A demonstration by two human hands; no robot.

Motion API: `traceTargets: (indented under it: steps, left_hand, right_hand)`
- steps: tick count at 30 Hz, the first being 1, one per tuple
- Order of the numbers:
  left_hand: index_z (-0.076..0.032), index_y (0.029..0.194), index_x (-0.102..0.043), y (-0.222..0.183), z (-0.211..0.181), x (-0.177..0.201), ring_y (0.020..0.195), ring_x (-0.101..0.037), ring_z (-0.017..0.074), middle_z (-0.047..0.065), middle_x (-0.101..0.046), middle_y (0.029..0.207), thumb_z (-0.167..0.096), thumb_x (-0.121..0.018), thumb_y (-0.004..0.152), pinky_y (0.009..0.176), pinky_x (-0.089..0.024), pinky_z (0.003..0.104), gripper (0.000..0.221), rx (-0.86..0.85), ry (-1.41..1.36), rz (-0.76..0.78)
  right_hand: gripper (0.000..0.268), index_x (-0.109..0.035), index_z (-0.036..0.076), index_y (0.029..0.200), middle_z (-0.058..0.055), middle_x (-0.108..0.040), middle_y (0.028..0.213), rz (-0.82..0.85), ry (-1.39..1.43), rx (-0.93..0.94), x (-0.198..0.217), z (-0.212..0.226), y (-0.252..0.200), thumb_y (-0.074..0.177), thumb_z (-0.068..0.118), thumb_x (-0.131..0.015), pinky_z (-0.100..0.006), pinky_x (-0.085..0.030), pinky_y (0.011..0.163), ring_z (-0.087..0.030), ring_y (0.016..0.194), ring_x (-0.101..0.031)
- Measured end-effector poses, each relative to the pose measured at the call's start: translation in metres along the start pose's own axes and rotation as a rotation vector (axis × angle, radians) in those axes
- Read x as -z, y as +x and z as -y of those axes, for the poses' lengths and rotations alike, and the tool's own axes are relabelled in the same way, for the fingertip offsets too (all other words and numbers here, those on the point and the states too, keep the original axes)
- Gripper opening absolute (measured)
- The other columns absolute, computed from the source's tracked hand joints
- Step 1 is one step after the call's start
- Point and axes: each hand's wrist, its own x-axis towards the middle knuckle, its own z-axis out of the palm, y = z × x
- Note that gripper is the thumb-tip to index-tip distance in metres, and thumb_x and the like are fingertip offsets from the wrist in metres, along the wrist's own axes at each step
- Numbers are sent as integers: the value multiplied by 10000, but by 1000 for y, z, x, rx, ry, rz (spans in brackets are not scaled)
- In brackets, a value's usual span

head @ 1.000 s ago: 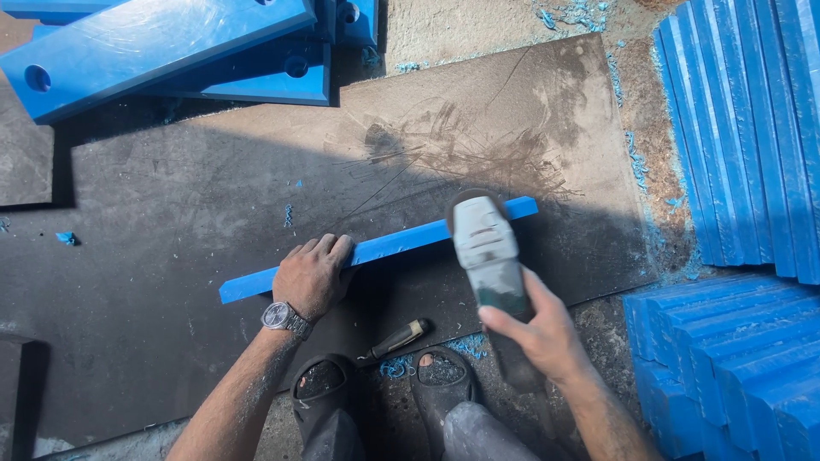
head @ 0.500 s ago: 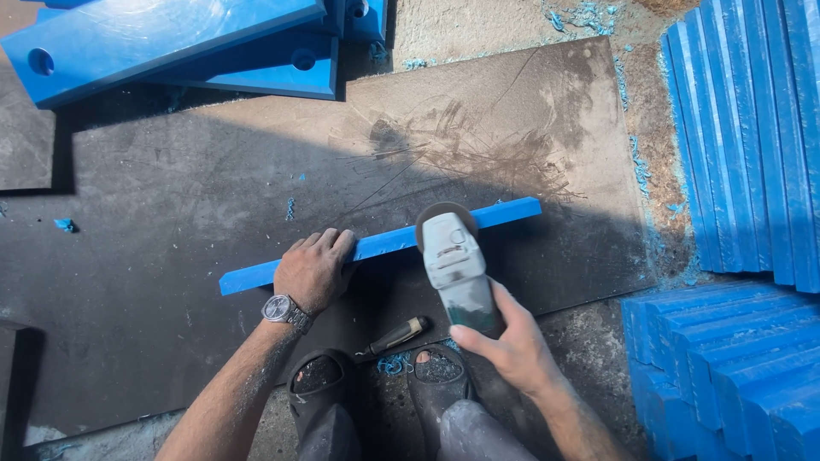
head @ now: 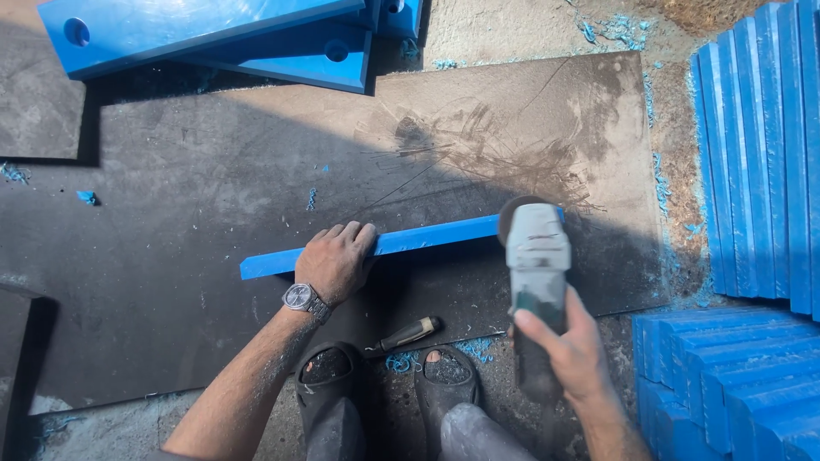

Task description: Grinding and deburring the edges of blue plastic blocks using an angle grinder and a hand deburring tool.

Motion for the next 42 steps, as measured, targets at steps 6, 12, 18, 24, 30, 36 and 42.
traceTargets:
  steps: [6, 12, 18, 24, 30, 36, 42]
  left_hand:
    - [-85, 1185, -591, -4, 5, -8, 979, -687, 253, 99, -696, 1057, -182, -672, 902, 809, -564, 408, 310, 24, -8, 23]
    - [-108, 1168, -612, -41, 39, 18, 1031, -681, 265, 80, -707, 1119, -116, -690, 836, 857, -531, 437, 341, 47, 3, -59]
    - [-152, 1126, -649, -75, 66, 42, 1005, -675, 294, 59, -704, 1074, -179, -761, 683, 828, -534, 473, 458, 240, 3, -73]
    - [-186, 1181, -644, -57, 46, 26, 957, -698, 270, 17, -703, 1084, -104, -725, 749, 744, -606, 420, 447, 206, -16, -28]
    - [-162, 1235, -621, -26, 0, 6, 950, -692, 279, 29, -697, 1087, -102, -697, 755, 746, -602, 427, 490, 125, -140, -3]
    - [-148, 1328, -590, -37, 7, 10, 940, -707, 275, 59, -686, 1164, -57, -664, 825, 700, -609, 403, 517, 101, -250, -83]
    - [-203, 1278, -631, -48, 14, 2, 950, -743, 293, 47, -735, 1170, -50, -755, 731, 774, -619, 395, 582, 190, -538, -136]
  right_hand:
    - [746, -506, 65, 1389, -80, -708, 1090, 268, -230, 33, -45, 0, -7, 750, 304, -807, -382, -581, 862, -177, 925, -710]
    - [612, -570, -2, 1307, -160, -707, 1000, 174, -113, -15, 12, -7, 4, 801, 287, -754, -412, -616, 744, -230, 817, -722]
    - [518, -502, 5, 1328, -169, -677, 996, 85, 107, 25, 40, -9, 11, 883, 211, -667, -396, -606, 660, -230, 769, -698]
    - [513, -518, -26, 1320, -174, -696, 989, 170, 93, -6, 2, -5, 6, 894, 230, -644, -396, -613, 655, -236, 780, -704]
    - [589, -518, -24, 1369, -169, -722, 1047, 251, -93, 54, -19, -11, 1, 884, 274, -666, -343, -595, 783, -206, 886, -708]
    - [531, -506, -20, 1350, -204, -687, 1004, 130, 102, 16, 14, -11, 6, 916, 263, -620, -422, -631, 634, -267, 749, -717]
    - [512, -495, -6, 1349, -188, -674, 1021, -10, 70, 51, 4, -12, 2, 941, 277, -620, -408, -615, 661, -251, 787, -707]
